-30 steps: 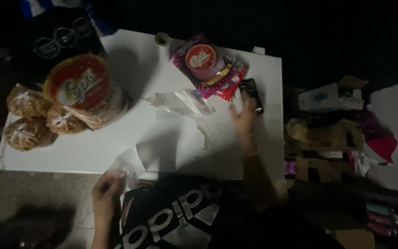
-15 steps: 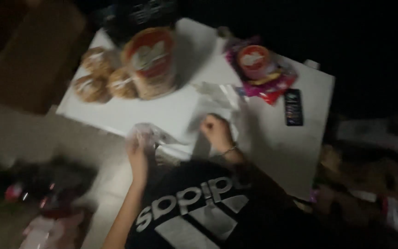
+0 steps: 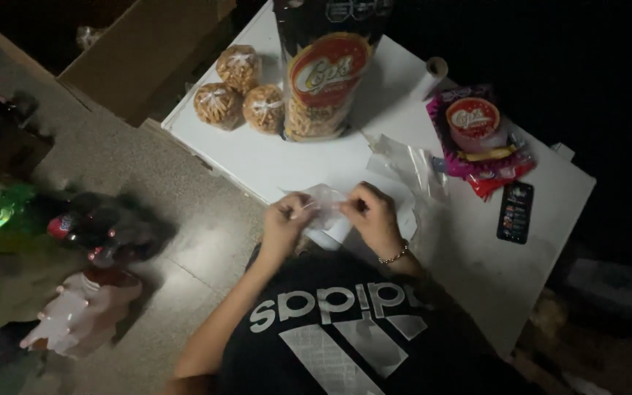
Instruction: The person pours snacks from a large branded bag into small clear plastic bags, then ties each filled bag and places it on the table. The process is repeated multiple times throughout the clip.
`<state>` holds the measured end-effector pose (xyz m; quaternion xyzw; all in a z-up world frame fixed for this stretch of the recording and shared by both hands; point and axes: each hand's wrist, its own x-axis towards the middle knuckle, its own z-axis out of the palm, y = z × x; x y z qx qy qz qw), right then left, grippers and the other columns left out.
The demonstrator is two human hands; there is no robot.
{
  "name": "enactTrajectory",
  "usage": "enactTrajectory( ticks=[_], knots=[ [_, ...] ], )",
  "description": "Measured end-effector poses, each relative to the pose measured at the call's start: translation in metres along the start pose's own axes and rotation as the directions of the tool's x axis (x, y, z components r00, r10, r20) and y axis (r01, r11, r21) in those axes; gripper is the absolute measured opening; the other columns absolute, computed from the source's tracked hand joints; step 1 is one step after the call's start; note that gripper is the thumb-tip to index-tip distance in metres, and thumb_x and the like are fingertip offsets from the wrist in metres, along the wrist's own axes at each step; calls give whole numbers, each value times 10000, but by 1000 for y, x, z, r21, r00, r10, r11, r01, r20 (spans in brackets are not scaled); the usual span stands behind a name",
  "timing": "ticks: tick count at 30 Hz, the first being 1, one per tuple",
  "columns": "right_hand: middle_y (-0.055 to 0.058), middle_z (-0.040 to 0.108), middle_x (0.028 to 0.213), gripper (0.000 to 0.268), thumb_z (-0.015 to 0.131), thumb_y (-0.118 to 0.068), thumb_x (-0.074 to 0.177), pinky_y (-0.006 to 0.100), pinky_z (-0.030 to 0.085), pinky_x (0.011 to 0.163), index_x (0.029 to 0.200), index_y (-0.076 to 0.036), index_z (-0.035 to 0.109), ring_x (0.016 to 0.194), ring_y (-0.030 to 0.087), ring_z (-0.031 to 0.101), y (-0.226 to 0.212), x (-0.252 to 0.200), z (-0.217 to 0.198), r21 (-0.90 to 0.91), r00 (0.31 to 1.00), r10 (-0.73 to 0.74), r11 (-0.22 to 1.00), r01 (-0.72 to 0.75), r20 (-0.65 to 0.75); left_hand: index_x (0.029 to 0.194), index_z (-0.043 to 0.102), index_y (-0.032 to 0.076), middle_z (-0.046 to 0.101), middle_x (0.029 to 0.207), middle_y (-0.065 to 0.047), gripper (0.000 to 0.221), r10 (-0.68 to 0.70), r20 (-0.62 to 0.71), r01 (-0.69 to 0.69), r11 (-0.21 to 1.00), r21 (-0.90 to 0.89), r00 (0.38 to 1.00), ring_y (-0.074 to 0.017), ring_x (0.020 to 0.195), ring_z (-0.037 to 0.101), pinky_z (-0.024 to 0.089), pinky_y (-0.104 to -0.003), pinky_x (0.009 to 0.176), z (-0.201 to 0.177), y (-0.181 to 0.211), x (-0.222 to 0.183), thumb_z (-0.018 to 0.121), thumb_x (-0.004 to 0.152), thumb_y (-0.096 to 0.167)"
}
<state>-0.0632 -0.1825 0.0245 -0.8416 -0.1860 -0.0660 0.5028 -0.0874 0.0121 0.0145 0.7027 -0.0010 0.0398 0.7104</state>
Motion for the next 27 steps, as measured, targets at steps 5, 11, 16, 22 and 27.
enactTrajectory(
  ticks=[5, 11, 16, 22, 27],
  knots=[
    [47, 561, 747, 314, 795, -217, 812, 428, 544, 595, 804, -153, 487, 689, 301, 668, 33, -13, 12, -434, 996, 87, 897, -86, -18, 704, 456, 125, 600, 672, -29, 377, -260, -152, 151, 851, -503, 954, -122, 629, 552, 408, -233, 581, 12, 38, -6, 748, 901, -8],
    [-57, 509, 694, 138, 622, -134, 1019, 241, 555, 627, 926, -122, 520, 588, 64, 575, 49, -6, -5, 767, 794, 527, 360, -531, 302, 877, 561, 39, 491, 701, -32, 372, -117, -5, 113, 969, -220, 993, -171, 665, 510, 461, -273, 572, -9, -31, -2, 887, 714, -34],
    [-13, 495, 666, 259, 700, -51, 908, 250, 487, 580, 1069, -95, 502, 543, 77, 489, 16, 0, -9, 618, 893, 339, 644, -450, 296, 876, 545, 48, 545, 765, -75, 222, -124, -162, 98, 982, -160, 979, -205, 692, 587, 559, -316, 529, -18, -4, 5, 756, 852, -15],
    [77, 587, 536, 315, 591, -12, 926, 306, 549, 533, 1231, -89, 575, 473, 200, 609, 3, 8, -17, 61, 899, 429, 899, -434, 89, 1000, 598, 59, 588, 1079, -167, 276, 230, -16, -198, 871, 449, 973, -361, 919, 650, 592, -423, 672, -26, 41, 2, 774, 798, -7],
    [19, 591, 569, 290, 615, -159, 979, 275, 478, 553, 1268, -158, 611, 526, 125, 536, -20, 25, -38, 12, 868, 457, 884, -468, 196, 962, 641, 172, 655, 997, -33, 201, 548, 605, -794, 204, 572, 577, -235, 913, 658, 567, -344, 768, -23, 60, -13, 811, 856, 155]
  ],
)
